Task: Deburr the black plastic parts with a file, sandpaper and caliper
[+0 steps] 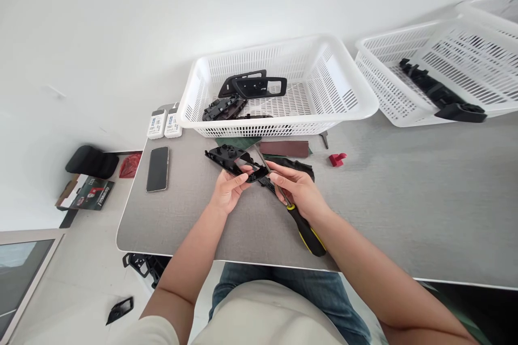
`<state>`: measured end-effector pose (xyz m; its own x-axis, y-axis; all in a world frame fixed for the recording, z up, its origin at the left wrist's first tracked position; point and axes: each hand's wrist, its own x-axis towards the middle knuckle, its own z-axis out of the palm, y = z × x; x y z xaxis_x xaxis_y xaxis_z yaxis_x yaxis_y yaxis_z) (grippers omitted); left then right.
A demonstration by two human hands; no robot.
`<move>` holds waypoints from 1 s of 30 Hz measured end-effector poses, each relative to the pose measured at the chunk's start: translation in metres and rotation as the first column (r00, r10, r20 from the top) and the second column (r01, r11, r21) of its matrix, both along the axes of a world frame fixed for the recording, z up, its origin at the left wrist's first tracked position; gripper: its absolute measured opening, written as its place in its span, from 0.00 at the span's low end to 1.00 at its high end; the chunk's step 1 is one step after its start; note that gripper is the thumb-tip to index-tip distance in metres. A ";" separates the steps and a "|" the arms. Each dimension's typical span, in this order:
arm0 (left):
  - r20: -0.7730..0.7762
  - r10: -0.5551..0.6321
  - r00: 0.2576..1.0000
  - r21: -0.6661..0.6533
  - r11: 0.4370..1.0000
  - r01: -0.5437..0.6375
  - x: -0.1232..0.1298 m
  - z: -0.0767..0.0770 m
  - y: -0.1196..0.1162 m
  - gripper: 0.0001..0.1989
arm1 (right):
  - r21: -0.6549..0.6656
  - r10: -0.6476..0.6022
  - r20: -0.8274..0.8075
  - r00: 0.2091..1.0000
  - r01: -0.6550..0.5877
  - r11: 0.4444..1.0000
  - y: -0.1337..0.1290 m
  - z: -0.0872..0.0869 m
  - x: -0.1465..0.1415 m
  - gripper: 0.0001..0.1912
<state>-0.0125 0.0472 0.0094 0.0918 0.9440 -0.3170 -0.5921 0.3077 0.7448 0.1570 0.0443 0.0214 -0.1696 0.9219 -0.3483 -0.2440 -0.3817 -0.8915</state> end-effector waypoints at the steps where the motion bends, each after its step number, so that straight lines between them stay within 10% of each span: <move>1: 0.006 -0.004 1.000 0.002 1.000 0.004 0.000 0.000 0.000 0.22 | 0.009 0.006 0.008 1.000 -0.007 1.000 0.000 -0.001 0.000 0.33; 10: -0.034 0.066 0.997 0.040 0.997 -0.064 -0.001 -0.005 0.002 0.20 | 0.256 0.033 0.283 0.959 -0.109 0.960 -0.005 -0.009 0.000 0.28; 15: -0.113 0.250 0.962 0.145 0.962 -0.232 0.001 -0.006 0.003 0.21 | 0.561 -0.048 0.592 0.805 -0.369 0.741 -0.014 -0.009 0.003 0.22; 21: -0.217 0.303 0.928 0.222 0.941 -0.255 0.001 -0.008 0.003 0.20 | 0.525 -0.098 0.788 0.607 -0.582 0.621 -0.011 -0.006 0.010 0.21; 30: -0.207 0.334 0.919 0.236 0.929 -0.285 -0.002 -0.010 0.006 0.19 | 0.497 -0.077 0.813 0.578 -0.617 0.610 -0.009 -0.002 0.014 0.21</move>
